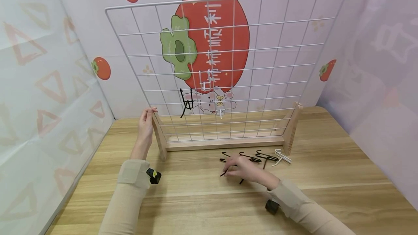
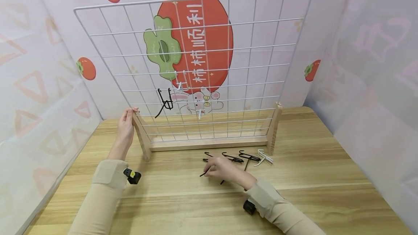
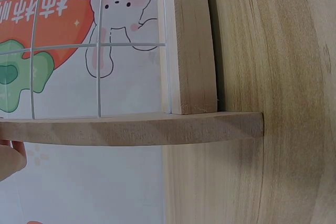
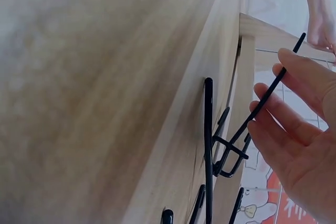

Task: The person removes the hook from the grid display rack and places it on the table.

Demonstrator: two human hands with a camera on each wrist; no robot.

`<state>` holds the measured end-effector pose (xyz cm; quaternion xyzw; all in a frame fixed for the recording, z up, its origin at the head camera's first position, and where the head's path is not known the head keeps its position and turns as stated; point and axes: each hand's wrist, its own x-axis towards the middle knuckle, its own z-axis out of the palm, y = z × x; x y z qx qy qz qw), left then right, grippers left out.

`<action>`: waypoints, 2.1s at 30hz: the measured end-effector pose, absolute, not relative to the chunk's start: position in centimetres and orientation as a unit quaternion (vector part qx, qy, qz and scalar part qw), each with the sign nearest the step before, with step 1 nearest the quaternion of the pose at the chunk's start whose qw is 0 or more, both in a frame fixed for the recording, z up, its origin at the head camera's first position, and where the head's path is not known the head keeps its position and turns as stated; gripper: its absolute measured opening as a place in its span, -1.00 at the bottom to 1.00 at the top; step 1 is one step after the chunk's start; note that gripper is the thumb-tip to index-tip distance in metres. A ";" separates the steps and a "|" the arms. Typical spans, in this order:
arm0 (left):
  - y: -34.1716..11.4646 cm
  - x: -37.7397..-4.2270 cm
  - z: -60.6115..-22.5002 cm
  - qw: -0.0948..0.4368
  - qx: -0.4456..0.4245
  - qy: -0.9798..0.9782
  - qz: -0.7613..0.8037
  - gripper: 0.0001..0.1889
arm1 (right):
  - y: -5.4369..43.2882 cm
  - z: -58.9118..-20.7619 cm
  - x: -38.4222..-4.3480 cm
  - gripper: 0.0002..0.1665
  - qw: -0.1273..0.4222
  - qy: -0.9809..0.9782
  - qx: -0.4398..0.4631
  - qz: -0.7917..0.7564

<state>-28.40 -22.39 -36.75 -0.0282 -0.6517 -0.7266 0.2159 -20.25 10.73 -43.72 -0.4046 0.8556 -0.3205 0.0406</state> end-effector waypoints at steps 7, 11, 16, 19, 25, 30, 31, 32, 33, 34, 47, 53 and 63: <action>-22.4 -28.4 -36.7 0.217 -0.032 -0.652 -0.726 -0.80 | 10.5 -44.2 -20.2 -0.87 0.038 0.862 -0.410 -0.295; -22.4 -28.4 -36.7 0.216 -0.029 -0.651 -0.727 -0.80 | 10.7 -44.4 -20.2 -0.88 0.034 0.859 -0.421 -0.289; -22.3 -28.3 -36.7 0.217 -0.027 -0.652 -0.726 -0.80 | 10.8 -44.4 -20.2 -0.88 0.028 0.858 -0.426 -0.287; -22.3 -28.3 -36.6 0.217 -0.027 -0.652 -0.726 -0.80 | 10.9 -44.3 -20.2 -0.88 0.021 0.852 -0.431 -0.297; -22.3 -28.2 -36.5 0.210 -0.026 -0.654 -0.726 -0.80 | 11.0 -43.8 -20.3 -0.86 0.023 0.846 -0.429 -0.315; -22.3 -28.2 -36.4 0.204 -0.026 -0.654 -0.728 -0.80 | 10.9 -43.1 -20.3 -0.83 0.031 0.853 -0.409 -0.322; -22.3 -28.2 -36.4 0.204 -0.027 -0.654 -0.728 -0.80 | 10.9 -43.0 -20.3 -0.82 0.031 0.855 -0.406 -0.322; -22.3 -28.2 -36.4 0.204 -0.027 -0.654 -0.728 -0.80 | 10.9 -42.9 -20.4 -0.82 0.030 0.856 -0.405 -0.320; -22.4 -28.2 -36.4 0.204 -0.027 -0.654 -0.728 -0.80 | 10.9 -42.9 -20.4 -0.82 0.030 0.857 -0.404 -0.319; -22.3 -28.2 -36.4 0.205 -0.026 -0.654 -0.728 -0.80 | 10.9 -42.8 -20.5 -0.82 0.030 0.856 -0.404 -0.321; -22.4 -28.2 -36.4 0.201 -0.031 -0.660 -0.723 -0.80 | 10.9 -41.5 -20.8 -0.83 0.008 0.843 -0.413 -0.345; -22.4 -28.1 -36.5 0.201 -0.031 -0.663 -0.721 -0.80 | 11.0 -40.9 -21.3 -0.86 -0.034 0.827 -0.433 -0.356; -22.4 -28.0 -36.5 0.198 -0.025 -0.664 -0.720 -0.80 | 11.2 -38.7 -21.9 -0.86 -0.104 0.818 -0.445 -0.351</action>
